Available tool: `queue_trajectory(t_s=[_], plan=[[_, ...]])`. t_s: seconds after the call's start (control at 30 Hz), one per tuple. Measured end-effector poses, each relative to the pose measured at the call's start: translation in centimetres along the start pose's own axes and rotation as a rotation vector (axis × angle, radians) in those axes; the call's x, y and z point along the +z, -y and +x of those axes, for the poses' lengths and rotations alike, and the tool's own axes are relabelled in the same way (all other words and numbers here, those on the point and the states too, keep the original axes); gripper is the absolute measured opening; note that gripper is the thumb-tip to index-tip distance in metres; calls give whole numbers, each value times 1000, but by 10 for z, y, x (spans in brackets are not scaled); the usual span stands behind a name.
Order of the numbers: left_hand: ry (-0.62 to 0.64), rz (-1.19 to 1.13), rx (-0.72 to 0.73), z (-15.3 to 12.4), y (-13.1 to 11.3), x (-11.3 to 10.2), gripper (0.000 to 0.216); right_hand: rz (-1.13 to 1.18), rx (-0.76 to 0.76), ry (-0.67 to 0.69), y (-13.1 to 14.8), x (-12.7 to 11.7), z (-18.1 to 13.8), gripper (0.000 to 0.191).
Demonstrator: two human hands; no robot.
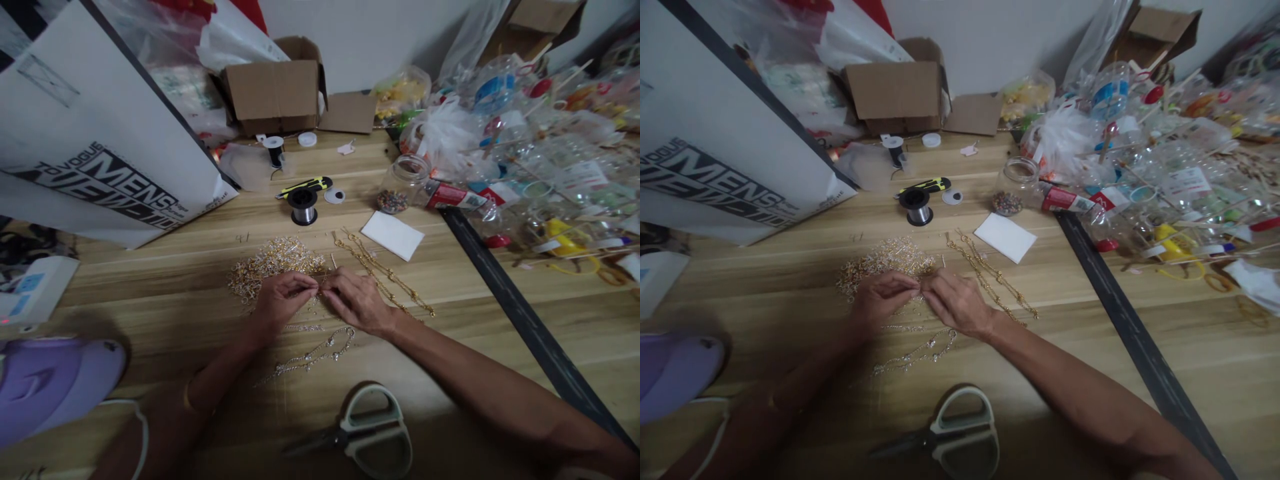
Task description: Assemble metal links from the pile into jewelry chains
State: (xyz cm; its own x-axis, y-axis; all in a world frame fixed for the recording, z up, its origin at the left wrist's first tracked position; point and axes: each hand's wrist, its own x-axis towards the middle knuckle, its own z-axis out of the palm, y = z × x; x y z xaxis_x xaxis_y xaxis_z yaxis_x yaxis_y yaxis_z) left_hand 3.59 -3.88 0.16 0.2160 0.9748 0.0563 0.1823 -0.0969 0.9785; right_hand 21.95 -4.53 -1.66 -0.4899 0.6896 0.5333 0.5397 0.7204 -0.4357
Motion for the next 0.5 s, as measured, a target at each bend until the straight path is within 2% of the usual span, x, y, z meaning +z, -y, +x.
queue_trajectory(t_s=[0.17, 0.5], plan=[[4, 43, 29, 0, 0, -1, 7, -6, -10, -5, 1, 0, 1, 9], [-5, 284, 173, -3, 3, -1, 5, -13, -28, 6, -1, 0, 1, 10]])
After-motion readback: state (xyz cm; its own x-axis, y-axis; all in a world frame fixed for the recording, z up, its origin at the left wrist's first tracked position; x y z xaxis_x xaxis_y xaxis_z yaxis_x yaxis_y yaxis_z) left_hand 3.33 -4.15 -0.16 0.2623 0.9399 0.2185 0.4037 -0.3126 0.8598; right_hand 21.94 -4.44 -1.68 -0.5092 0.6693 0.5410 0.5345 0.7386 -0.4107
